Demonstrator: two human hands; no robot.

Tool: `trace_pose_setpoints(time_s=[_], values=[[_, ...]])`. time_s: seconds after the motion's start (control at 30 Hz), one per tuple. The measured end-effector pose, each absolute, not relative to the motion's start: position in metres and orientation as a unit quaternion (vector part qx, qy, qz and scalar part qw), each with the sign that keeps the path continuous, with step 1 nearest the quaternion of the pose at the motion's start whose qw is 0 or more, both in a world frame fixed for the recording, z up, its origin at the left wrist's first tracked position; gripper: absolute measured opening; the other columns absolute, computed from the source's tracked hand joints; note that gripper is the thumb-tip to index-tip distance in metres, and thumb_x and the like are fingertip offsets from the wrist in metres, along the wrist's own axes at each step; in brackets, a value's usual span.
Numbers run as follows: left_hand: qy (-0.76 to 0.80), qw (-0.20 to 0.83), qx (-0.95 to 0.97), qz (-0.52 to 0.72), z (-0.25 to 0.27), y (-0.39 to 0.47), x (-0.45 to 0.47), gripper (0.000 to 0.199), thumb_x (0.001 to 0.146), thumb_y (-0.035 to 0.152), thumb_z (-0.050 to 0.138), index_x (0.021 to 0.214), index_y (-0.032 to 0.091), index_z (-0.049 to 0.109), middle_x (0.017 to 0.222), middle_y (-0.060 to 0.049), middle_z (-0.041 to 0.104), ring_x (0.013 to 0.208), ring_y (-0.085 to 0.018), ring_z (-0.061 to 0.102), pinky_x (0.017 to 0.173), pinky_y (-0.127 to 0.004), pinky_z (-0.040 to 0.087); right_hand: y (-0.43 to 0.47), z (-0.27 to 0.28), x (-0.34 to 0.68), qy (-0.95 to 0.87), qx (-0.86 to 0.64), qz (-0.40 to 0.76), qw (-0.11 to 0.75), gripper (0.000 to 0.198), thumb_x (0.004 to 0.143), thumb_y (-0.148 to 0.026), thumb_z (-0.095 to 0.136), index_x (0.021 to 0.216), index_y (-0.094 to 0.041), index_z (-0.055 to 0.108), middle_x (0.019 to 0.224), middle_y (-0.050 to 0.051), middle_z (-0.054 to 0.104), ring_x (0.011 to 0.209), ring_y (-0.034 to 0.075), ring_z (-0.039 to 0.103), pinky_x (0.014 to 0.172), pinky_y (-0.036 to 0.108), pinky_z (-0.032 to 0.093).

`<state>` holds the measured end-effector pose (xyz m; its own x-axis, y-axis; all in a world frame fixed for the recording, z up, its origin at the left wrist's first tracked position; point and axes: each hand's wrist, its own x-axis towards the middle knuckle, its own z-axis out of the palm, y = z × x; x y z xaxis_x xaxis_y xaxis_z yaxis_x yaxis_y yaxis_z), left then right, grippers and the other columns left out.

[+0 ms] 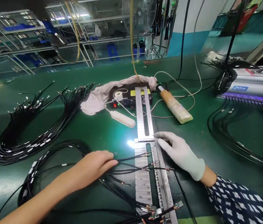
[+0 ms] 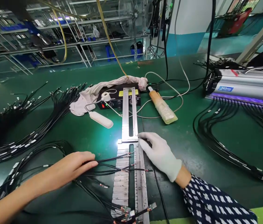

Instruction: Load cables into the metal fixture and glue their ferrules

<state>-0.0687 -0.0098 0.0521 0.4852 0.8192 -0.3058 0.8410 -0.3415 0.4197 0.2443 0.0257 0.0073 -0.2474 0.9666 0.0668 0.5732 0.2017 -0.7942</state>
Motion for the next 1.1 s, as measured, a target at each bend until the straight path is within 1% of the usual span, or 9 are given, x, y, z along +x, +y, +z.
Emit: trace_pose_setpoints(time_s=[0.1,0.17,0.2,0.33,0.43,0.57,0.7,0.9,1.1], values=[[0.519,0.253,0.817,0.011,0.049,-0.007,-0.060,0.023,0.094,0.041,0.046,0.096,0.021,0.056,0.096,-0.005,0.056,0.090,-0.022,0.052,0.082,-0.036,0.040,0.010,0.002,0.252,-0.719,-0.536,0.319,0.308,0.030,0.094,-0.035,0.048,0.122,-0.029,0.057,0.137,0.001,0.053,0.123,0.023,0.052,0.105,0.042,0.043],[0.499,0.269,0.823,0.034,0.045,-0.005,-0.049,0.023,0.092,0.036,0.050,0.111,0.023,0.054,0.111,-0.006,0.055,0.104,-0.024,0.049,0.093,-0.040,0.038,0.004,-0.003,0.257,-0.710,-0.538,0.312,0.331,0.030,0.095,-0.036,0.047,0.123,-0.029,0.056,0.142,0.002,0.048,0.126,0.023,0.049,0.105,0.042,0.044],[0.484,0.286,0.826,0.044,0.043,-0.003,-0.043,0.022,0.093,0.033,0.050,0.113,0.025,0.053,0.112,-0.005,0.056,0.105,-0.022,0.049,0.093,-0.039,0.039,0.002,-0.006,0.259,-0.704,-0.538,0.313,0.341,0.029,0.096,-0.036,0.047,0.122,-0.028,0.056,0.141,0.003,0.048,0.125,0.023,0.050,0.104,0.042,0.045],[0.437,0.358,0.822,0.076,0.038,0.004,-0.030,0.004,0.091,0.022,0.053,0.091,0.022,0.058,0.089,0.002,0.060,0.083,-0.013,0.055,0.075,-0.025,0.047,0.001,-0.011,0.262,-0.709,-0.527,0.322,0.340,0.026,0.095,-0.035,0.049,0.118,-0.027,0.058,0.135,0.005,0.052,0.124,0.024,0.050,0.104,0.044,0.045],[0.433,0.373,0.814,0.109,0.038,0.011,-0.031,0.007,0.088,0.020,0.058,0.081,0.021,0.057,0.083,0.003,0.060,0.079,-0.011,0.057,0.070,-0.022,0.049,0.004,-0.011,0.261,-0.706,-0.525,0.328,0.344,0.025,0.095,-0.034,0.051,0.117,-0.027,0.059,0.133,0.004,0.054,0.123,0.023,0.051,0.105,0.044,0.044],[0.454,0.313,0.819,0.160,0.035,0.017,-0.027,0.009,0.094,0.022,0.049,0.089,0.020,0.056,0.088,0.000,0.059,0.083,-0.013,0.055,0.074,-0.026,0.047,0.006,-0.011,0.260,-0.677,-0.528,0.355,0.369,0.024,0.095,-0.034,0.052,0.117,-0.028,0.059,0.129,0.003,0.056,0.119,0.022,0.053,0.104,0.043,0.046],[0.435,0.233,0.854,0.162,0.025,0.020,-0.019,0.013,0.096,0.020,0.043,0.092,0.018,0.056,0.088,-0.003,0.056,0.083,-0.016,0.049,0.073,-0.030,0.043,0.007,-0.009,0.259,-0.670,-0.529,0.369,0.368,0.024,0.094,-0.034,0.053,0.117,-0.028,0.059,0.128,0.003,0.056,0.118,0.021,0.054,0.103,0.041,0.047],[0.361,0.131,0.913,0.139,0.017,0.022,-0.023,0.021,0.095,0.012,0.039,0.104,0.018,0.057,0.090,-0.006,0.057,0.079,-0.017,0.048,0.067,-0.030,0.041,0.009,-0.007,0.257,-0.674,-0.531,0.361,0.365,0.023,0.094,-0.032,0.053,0.115,-0.027,0.059,0.124,0.004,0.059,0.115,0.022,0.055,0.102,0.041,0.048],[0.314,0.059,0.937,0.140,0.020,0.027,-0.027,0.026,0.094,0.011,0.039,0.109,0.018,0.059,0.088,-0.006,0.057,0.076,-0.016,0.048,0.065,-0.028,0.039,0.008,-0.006,0.258,-0.678,-0.527,0.361,0.365,0.022,0.094,-0.031,0.053,0.114,-0.025,0.060,0.122,0.005,0.059,0.114,0.022,0.056,0.101,0.041,0.048]])
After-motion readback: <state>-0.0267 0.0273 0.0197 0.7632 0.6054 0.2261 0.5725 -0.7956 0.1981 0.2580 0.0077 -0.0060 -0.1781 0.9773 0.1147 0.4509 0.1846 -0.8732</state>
